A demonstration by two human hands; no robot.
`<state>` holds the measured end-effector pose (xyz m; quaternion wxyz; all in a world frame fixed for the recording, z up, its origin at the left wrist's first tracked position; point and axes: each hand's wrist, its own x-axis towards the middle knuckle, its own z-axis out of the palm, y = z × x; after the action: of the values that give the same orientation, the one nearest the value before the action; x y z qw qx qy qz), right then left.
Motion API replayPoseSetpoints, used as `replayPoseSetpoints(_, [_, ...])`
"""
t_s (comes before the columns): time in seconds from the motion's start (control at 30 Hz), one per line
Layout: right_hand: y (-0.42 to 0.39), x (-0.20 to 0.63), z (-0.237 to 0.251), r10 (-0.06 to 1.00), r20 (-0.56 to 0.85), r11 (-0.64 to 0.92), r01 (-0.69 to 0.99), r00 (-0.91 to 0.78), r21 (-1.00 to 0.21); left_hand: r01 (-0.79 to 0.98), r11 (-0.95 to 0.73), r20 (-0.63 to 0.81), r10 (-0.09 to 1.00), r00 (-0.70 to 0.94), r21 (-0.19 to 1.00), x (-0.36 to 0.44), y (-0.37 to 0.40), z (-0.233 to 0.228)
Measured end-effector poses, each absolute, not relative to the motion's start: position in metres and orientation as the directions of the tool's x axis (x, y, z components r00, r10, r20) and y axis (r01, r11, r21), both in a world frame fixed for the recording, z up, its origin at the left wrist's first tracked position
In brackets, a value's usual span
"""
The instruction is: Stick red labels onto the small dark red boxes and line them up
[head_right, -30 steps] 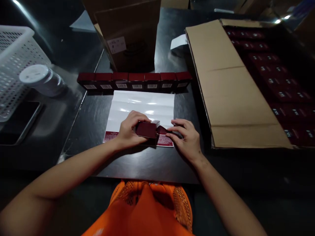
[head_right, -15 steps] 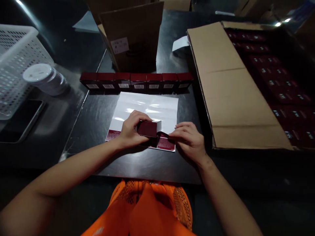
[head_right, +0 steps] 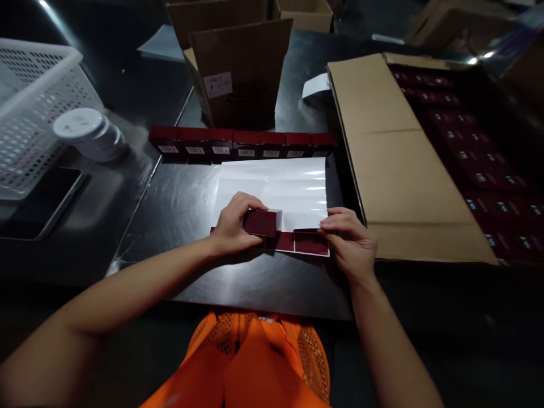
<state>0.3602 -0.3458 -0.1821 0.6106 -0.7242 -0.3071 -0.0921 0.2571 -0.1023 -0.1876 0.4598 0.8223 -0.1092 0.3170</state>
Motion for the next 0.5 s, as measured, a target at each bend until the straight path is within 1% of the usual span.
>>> replayPoseSetpoints(0.1, [-0.349, 0.362, -0.184, 0.36, 0.469, 0.004, 0.502, 0.806, -0.865, -0.463, -0.553, 0.617, 0.123, 0.777, 0.693, 0.257, -0.102, -0.188])
replayPoseSetpoints(0.2, [-0.353, 0.363, -0.185, 0.374, 0.398, 0.155, 0.367, 0.837, -0.917, -0.454, -0.558, 0.617, 0.138, 0.774, 0.695, 0.257, -0.102, -0.188])
replayPoseSetpoints(0.27, [-0.355, 0.361, -0.185, 0.363, 0.36, 0.207, 0.302, 0.86, -0.931, -0.45, -0.562, 0.618, 0.145, 0.773, 0.694, 0.257, -0.102, -0.189])
replayPoseSetpoints(0.33, [-0.355, 0.359, -0.183, 0.34, 0.343, 0.185, 0.295, 0.876, -0.937, -0.451, -0.566, 0.62, 0.141, 0.772, 0.69, 0.257, -0.102, -0.188])
replayPoseSetpoints(0.4, [-0.354, 0.357, -0.179, 0.332, 0.34, 0.125, 0.316, 0.88, -0.94, -0.45, -0.568, 0.618, 0.137, 0.774, 0.69, 0.256, -0.103, -0.188])
replayPoseSetpoints(0.47, [-0.352, 0.356, -0.172, 0.337, 0.382, 0.075, 0.38, 0.861, -0.922, -0.446, -0.565, 0.617, 0.146, 0.774, 0.694, 0.256, -0.103, -0.187])
replayPoseSetpoints(0.5, [-0.35, 0.357, -0.167, 0.347, 0.431, 0.063, 0.438, 0.833, -0.897, -0.446, -0.561, 0.617, 0.151, 0.773, 0.697, 0.256, -0.103, -0.188])
